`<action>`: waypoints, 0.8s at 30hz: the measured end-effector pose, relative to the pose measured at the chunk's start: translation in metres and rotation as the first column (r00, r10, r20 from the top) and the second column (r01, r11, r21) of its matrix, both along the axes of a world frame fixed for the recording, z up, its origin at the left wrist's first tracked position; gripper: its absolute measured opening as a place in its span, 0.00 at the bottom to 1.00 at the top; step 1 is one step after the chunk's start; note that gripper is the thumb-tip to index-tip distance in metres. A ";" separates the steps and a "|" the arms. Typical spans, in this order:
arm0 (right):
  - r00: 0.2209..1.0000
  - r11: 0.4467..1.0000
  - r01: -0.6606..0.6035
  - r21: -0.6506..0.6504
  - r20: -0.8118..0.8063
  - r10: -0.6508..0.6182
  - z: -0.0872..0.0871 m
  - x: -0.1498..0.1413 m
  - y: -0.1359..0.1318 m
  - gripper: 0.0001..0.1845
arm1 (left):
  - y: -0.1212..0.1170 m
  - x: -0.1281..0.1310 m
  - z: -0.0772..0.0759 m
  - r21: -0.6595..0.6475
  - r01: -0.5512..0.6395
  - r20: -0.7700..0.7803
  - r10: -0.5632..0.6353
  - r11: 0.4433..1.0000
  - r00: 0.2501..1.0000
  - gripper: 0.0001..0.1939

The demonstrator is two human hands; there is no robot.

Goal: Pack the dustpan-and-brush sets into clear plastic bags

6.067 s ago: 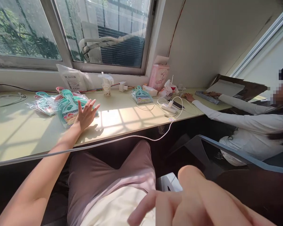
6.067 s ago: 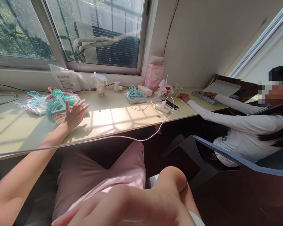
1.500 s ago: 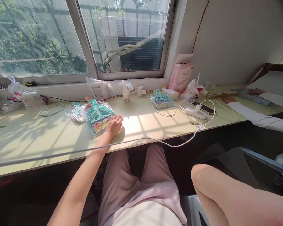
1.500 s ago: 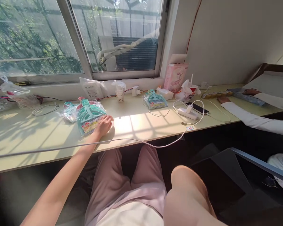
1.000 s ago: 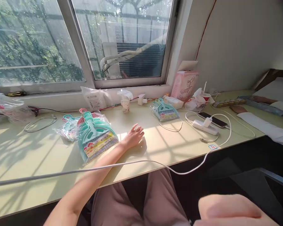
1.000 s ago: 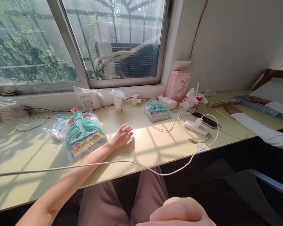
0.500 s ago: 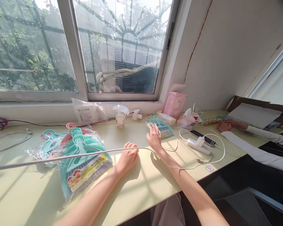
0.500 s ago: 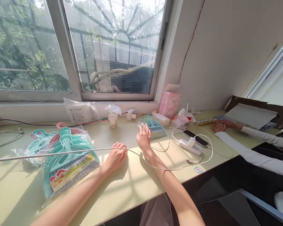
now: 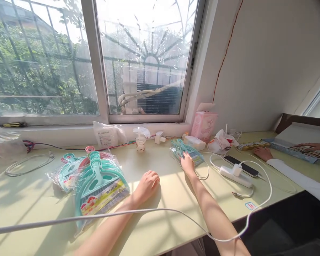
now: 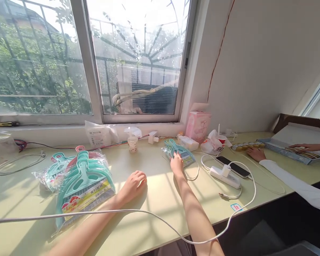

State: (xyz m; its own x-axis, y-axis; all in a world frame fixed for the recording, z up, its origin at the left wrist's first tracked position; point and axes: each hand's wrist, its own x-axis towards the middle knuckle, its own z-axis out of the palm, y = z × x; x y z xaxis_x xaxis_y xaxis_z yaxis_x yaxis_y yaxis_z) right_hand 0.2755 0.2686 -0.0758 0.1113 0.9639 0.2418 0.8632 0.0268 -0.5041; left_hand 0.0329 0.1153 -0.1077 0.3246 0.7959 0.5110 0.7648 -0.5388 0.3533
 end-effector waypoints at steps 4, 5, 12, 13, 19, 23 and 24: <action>0.990 0.997 0.019 0.069 -0.142 -0.009 0.002 -0.005 -0.002 0.30 | -0.001 -0.004 0.002 -0.021 0.048 0.051 -0.047 0.999 0.998 0.15; 0.982 0.994 0.042 0.104 -0.188 -0.022 0.003 -0.006 -0.002 0.30 | -0.001 -0.005 0.002 -0.027 0.051 0.077 -0.048 0.998 0.996 0.14; 0.885 0.925 0.252 0.284 -0.455 -0.102 0.024 0.003 -0.009 0.34 | 0.003 -0.016 0.004 -0.063 -0.044 0.280 0.060 0.997 0.958 0.12; 0.882 0.911 0.261 0.319 -0.463 -0.091 0.025 0.003 -0.011 0.34 | 0.004 -0.017 0.005 -0.082 -0.050 0.315 0.073 0.995 0.946 0.11; 0.956 0.722 0.017 0.692 -0.222 0.191 0.006 -0.037 -0.031 0.32 | 0.005 -0.016 0.009 -0.242 0.061 0.600 0.100 0.968 0.794 0.35; 0.936 0.648 -0.300 0.700 0.082 0.344 -0.005 -0.070 -0.052 0.37 | 0.008 -0.010 0.004 -0.296 0.163 0.696 0.096 0.941 0.712 0.44; 0.923 0.672 -0.350 0.652 0.117 0.367 -0.006 -0.075 -0.057 0.38 | 0.009 -0.009 0.002 -0.313 0.173 0.721 0.115 0.934 0.683 0.44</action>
